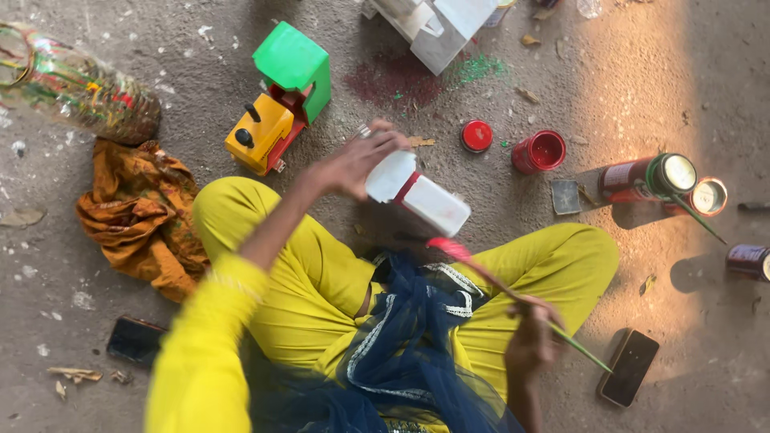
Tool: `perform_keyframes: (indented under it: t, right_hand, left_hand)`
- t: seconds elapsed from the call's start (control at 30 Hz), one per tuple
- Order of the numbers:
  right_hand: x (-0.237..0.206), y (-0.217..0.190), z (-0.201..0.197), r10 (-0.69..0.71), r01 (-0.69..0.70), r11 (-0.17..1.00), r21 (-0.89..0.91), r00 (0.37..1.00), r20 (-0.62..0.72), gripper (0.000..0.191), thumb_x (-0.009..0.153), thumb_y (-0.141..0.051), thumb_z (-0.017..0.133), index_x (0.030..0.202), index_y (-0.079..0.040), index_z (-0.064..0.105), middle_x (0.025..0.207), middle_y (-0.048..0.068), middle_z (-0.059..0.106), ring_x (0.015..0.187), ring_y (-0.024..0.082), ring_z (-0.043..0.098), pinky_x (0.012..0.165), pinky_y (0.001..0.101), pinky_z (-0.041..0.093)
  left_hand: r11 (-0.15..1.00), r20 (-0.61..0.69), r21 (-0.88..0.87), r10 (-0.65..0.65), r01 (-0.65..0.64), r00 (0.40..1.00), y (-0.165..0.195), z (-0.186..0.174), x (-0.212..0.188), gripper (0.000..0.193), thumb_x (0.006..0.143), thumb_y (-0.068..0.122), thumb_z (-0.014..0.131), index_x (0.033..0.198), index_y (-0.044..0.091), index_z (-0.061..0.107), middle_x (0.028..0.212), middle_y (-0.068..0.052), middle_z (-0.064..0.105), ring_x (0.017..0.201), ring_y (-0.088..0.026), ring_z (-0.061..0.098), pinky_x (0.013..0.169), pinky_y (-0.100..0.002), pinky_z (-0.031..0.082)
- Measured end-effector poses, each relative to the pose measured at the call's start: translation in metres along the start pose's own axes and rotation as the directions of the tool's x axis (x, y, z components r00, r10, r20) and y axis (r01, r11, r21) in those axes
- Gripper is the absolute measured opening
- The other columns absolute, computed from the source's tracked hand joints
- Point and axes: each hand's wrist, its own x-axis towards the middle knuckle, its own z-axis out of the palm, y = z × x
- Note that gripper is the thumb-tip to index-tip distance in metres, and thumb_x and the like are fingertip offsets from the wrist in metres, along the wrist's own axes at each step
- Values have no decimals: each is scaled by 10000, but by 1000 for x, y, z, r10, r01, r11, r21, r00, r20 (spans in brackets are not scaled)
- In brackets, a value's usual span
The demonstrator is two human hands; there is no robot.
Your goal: The person sits cross-legged on the ground holding a white and red toy model on their lap and paints its surfaces red with a brush, dipping the brush into a red paint cup and rotating the model to reach different sides.
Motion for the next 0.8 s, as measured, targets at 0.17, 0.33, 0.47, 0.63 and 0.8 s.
perform_keyframes:
  t: [0.17,0.33,0.47,0.63,0.8]
  right_hand:
    - [49,-14,-13,-123,123,990,66,992,-4,217,1040,-87,588,1200,47,648,926,145,691,806,207,668,818,323,537]
    - [85,13,19,-87,98,984,-146,993,75,180,1011,-46,570,1117,57,673,1020,154,716,924,234,700,891,316,531]
    - [98,34,48,-94,166,954,-248,956,277,197,983,-4,608,1144,54,707,1060,155,711,1019,206,630,950,299,486]
    - [120,43,71,25,76,956,-282,940,340,154,978,-3,624,1087,42,724,1048,126,688,1009,197,672,952,300,523]
    - [147,59,84,106,-23,975,-223,923,370,140,973,2,627,1065,47,723,1025,115,691,985,198,694,949,308,534]
  left_hand:
    - [960,476,262,-38,-100,878,-6,-40,43,1196,468,180,961,1505,304,376,1534,67,416,1513,-234,270,1157,-582,291]
    - [938,393,316,9,-144,919,-10,-51,54,1217,473,141,955,1529,338,384,1670,63,278,1573,-264,159,1202,-585,276]
    - [967,331,256,-92,5,939,-2,-51,46,1209,445,185,992,1472,300,364,1667,30,139,1550,-279,74,1210,-625,189]
    - [981,-309,-59,-195,186,931,19,-41,-10,940,720,162,913,1520,245,426,1700,-28,321,1597,-293,298,1303,-540,296]
    - [447,-433,-893,-884,47,179,80,63,-51,600,1004,370,679,1430,29,429,1412,-214,476,1332,-284,503,1233,-425,415]
